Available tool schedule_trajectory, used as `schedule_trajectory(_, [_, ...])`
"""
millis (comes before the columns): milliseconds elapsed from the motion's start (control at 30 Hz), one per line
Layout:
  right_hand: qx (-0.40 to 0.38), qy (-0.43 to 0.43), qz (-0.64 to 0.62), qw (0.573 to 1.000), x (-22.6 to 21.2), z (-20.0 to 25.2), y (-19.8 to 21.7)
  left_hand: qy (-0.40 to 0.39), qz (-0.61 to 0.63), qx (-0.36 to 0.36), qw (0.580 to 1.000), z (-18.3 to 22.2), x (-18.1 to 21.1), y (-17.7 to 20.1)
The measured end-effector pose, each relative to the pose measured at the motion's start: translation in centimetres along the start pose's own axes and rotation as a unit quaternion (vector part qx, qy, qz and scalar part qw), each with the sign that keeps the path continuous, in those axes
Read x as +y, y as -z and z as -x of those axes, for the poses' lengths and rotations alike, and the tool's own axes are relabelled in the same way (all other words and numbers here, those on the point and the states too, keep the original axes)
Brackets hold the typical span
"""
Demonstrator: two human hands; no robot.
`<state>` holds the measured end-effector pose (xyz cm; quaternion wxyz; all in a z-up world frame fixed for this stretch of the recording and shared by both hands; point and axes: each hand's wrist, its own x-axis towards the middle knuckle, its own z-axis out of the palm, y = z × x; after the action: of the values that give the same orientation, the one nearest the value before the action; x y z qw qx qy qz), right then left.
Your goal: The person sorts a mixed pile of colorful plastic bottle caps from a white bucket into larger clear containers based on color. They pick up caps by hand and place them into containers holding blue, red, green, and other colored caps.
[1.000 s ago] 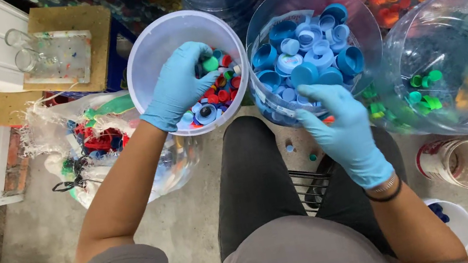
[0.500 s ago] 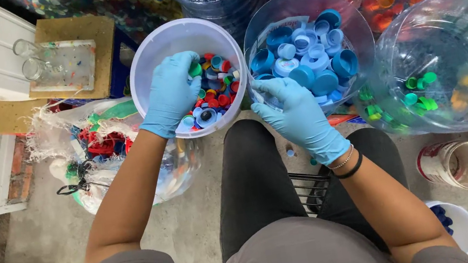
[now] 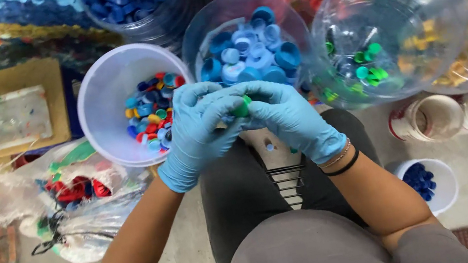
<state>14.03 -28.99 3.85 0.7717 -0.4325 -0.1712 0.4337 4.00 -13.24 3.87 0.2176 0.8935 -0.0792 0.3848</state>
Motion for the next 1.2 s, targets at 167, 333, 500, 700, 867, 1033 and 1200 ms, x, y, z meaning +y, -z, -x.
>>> schedule_trajectory(167, [0.076, 0.163, 0.341, 0.923, -4.0, 2.1, 6.9, 0.006, 0.084, -0.027, 0.996, -1.7, 1.5, 0.1])
schedule_trajectory(333, [0.188, 0.270, 0.613, 0.718, -8.1, 4.4, 14.9, 0.152, 0.063, -0.043, 0.985, -0.9, -1.8, 4.1])
schedule_trajectory(500, [0.205, 0.330, 0.690, 0.610, -7.9, 6.2, 19.2, 0.369, 0.024, -0.044, 0.928, 5.9, -14.2, 6.6])
schedule_trajectory(700, [0.212, 0.350, 0.614, 0.675, -5.6, 6.5, 16.5, 0.460, -0.096, -0.430, 0.771, 12.5, -23.0, 4.6])
schedule_trajectory(867, [0.173, 0.335, 0.548, 0.747, -4.3, 6.2, 12.1, 0.321, -0.213, -0.587, 0.712, 16.7, -29.1, -0.2])
schedule_trajectory(1033, [0.167, 0.308, 0.553, 0.756, -2.5, 5.7, 11.4, 0.376, -0.266, -0.649, 0.606, 14.6, -27.7, -2.5])
schedule_trajectory(1200, [0.132, 0.294, 0.561, 0.763, -1.8, 5.2, 9.3, 0.381, -0.251, -0.631, 0.627, 12.8, -25.6, -0.8])
